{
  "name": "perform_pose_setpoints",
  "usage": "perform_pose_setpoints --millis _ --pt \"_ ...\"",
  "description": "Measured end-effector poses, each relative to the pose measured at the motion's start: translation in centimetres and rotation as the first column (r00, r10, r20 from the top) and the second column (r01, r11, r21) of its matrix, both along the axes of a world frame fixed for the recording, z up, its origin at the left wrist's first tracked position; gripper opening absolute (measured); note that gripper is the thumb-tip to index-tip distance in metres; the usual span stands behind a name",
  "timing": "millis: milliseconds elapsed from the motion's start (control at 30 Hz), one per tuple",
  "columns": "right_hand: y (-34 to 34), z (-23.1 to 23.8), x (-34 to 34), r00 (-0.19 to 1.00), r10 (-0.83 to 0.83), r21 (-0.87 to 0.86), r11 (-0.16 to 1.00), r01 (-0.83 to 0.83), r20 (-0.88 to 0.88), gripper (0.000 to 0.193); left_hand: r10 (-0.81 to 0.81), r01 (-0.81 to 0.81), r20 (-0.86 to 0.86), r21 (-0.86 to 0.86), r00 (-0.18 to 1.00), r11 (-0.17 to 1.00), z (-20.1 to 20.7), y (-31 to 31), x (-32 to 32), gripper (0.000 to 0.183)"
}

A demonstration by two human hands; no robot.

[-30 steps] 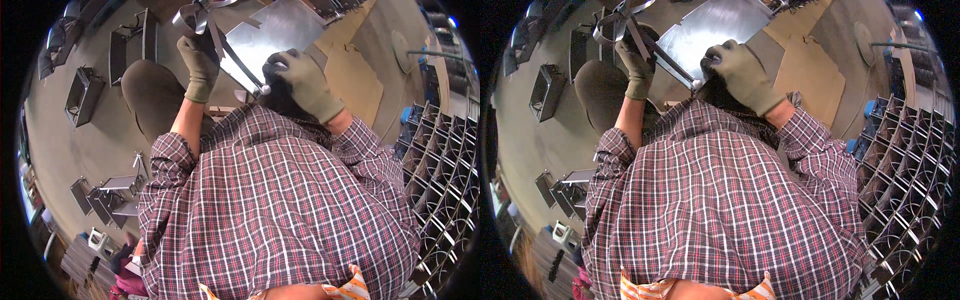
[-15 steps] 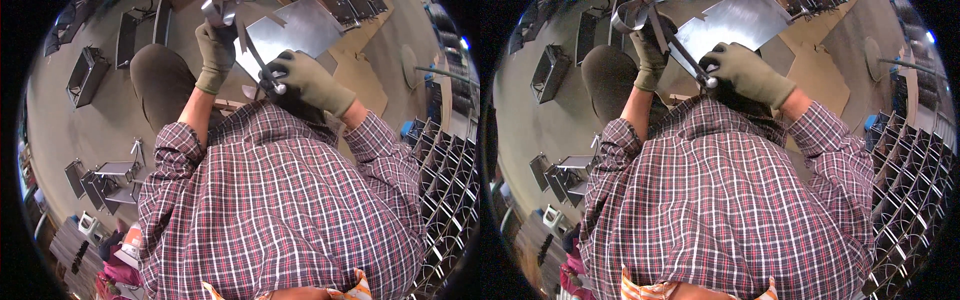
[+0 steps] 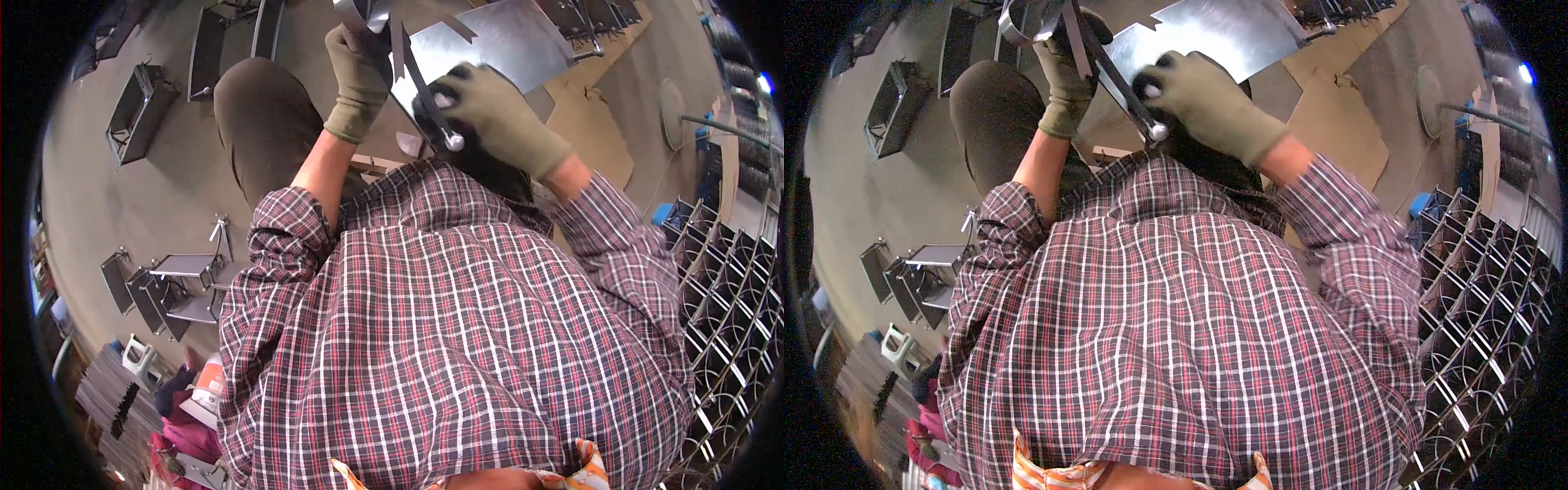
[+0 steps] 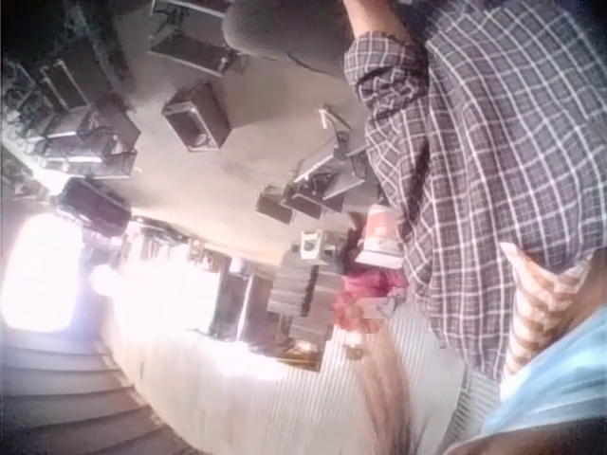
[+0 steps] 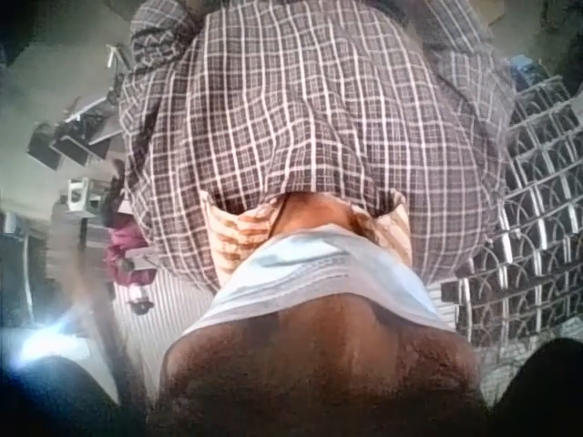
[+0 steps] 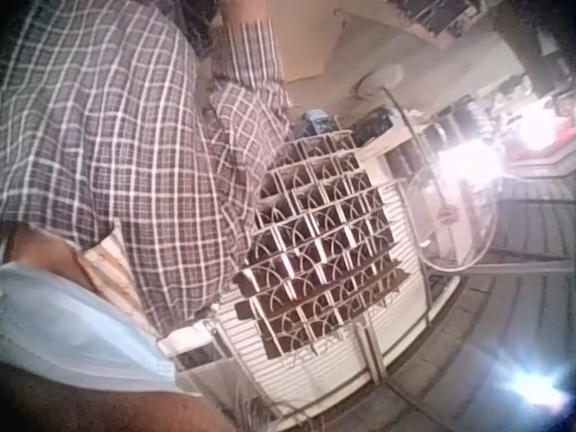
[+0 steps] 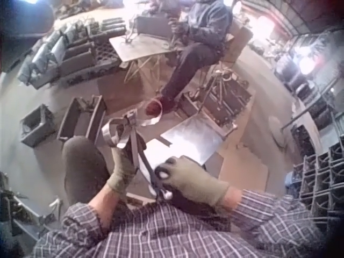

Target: The person wipes a metal component with a cloth to remove dust or residues.

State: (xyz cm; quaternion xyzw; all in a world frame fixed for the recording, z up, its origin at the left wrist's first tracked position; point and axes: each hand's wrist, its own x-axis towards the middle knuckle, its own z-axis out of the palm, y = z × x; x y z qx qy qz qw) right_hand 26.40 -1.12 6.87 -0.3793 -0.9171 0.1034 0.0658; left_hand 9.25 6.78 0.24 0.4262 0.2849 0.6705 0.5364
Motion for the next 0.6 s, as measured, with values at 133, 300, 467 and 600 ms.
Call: perform_pose_setpoints --millis 133,300,467,600 --pt "1.8 0.0 -1.0 0.989 -0.089 0.09 0.991 0.099 -0.117 0.019 -0.011 0.011 -0.034 -0.011 0.999 1.0 0.2 -0.7 0.6 0.058" --pt "-1.0 0.3 0.1 1.0 -0.02 0.016 1.0 0.02 -0.012 0.019 0.103 -0.092 -0.088 0.121 0.991 0.988 -1.3 0.8 0.0 0.048" --pt "2.3 0.1 -2.0 0.983 -0.158 0.093 0.982 0.167 -0.098 0.019 -0.293 0.294 0.028 -0.014 0.956 0.956 -2.9 -0.3 -0.9 0.038" --pt "0.1 0.1 -0.9 0.993 -0.087 0.114 0.989 0.095 -0.081 0.017 -0.244 0.242 -0.009 0.16 0.97 0.957 -3.0 0.0 -1.0 0.036"
